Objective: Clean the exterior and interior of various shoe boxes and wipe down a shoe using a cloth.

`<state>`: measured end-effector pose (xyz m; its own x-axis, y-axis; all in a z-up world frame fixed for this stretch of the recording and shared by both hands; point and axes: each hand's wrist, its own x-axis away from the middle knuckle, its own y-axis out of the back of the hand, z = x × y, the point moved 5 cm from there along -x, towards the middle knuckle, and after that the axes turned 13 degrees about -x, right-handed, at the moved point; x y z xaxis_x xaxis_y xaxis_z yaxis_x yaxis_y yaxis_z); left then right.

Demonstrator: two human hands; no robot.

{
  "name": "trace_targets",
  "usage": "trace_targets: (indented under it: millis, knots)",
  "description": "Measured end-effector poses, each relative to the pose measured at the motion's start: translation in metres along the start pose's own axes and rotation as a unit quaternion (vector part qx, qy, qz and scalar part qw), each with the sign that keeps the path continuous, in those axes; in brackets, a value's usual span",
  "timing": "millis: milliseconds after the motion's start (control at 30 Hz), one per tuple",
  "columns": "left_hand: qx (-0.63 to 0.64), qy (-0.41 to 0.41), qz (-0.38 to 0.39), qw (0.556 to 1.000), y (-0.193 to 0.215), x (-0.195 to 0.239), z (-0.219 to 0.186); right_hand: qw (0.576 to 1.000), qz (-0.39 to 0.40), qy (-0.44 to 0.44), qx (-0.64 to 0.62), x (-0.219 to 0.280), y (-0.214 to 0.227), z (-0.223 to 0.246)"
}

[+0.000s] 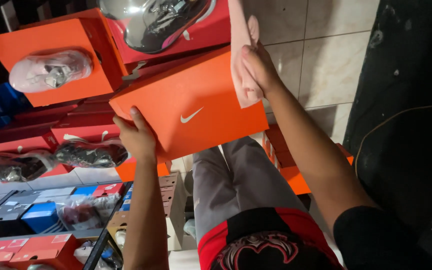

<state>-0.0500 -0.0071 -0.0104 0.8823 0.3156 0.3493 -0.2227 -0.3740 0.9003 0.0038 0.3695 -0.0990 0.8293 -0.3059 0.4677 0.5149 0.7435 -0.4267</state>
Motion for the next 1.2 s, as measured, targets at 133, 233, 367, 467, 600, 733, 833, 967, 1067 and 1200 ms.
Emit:
trace_targets:
  millis: [133,233,367,467,600,733,833,967,1067,1200]
  knots:
    - [-0.004,0.01,-0.006,1.0,-0.01,0.001,0.015,0.986,-0.037,-0.102,0.123,0.05,-0.007,0.017]
    - [-0.007,-0.013,-0.023,1.0,-0.007,0.002,0.015,0.976,-0.031,-0.14,0.164,0.115,0.024,-0.013]
    - [-0.009,-0.016,-0.014,1.0,0.0,0.006,0.003,0.983,-0.045,-0.054,0.172,0.141,0.074,-0.047]
    - [-0.014,-0.022,-0.014,1.0,-0.004,0.004,0.008,0.985,-0.03,-0.028,0.168,0.097,0.01,0.01]
    - [-0.009,-0.03,-0.014,0.999,-0.013,-0.003,0.018,0.989,0.012,0.003,0.149,0.005,0.005,0.009]
    - [0.007,-0.026,-0.01,1.0,-0.018,-0.001,0.024,0.987,0.004,0.001,0.159,0.012,-0.017,0.024]
    - [0.032,-0.016,-0.005,0.999,-0.017,0.0,0.02,0.976,-0.043,-0.041,0.209,0.069,-0.01,0.023]
    - [0.058,-0.014,0.01,0.998,-0.007,0.003,0.008,0.974,0.013,-0.044,0.221,0.147,0.011,0.02]
    - [0.067,-0.015,0.015,0.998,-0.008,0.0,0.01,0.98,-0.062,-0.09,0.166,0.189,0.109,-0.064]
    - [0.069,-0.029,0.017,0.997,-0.015,-0.007,0.017,0.97,-0.241,-0.038,0.013,0.215,0.108,-0.132]
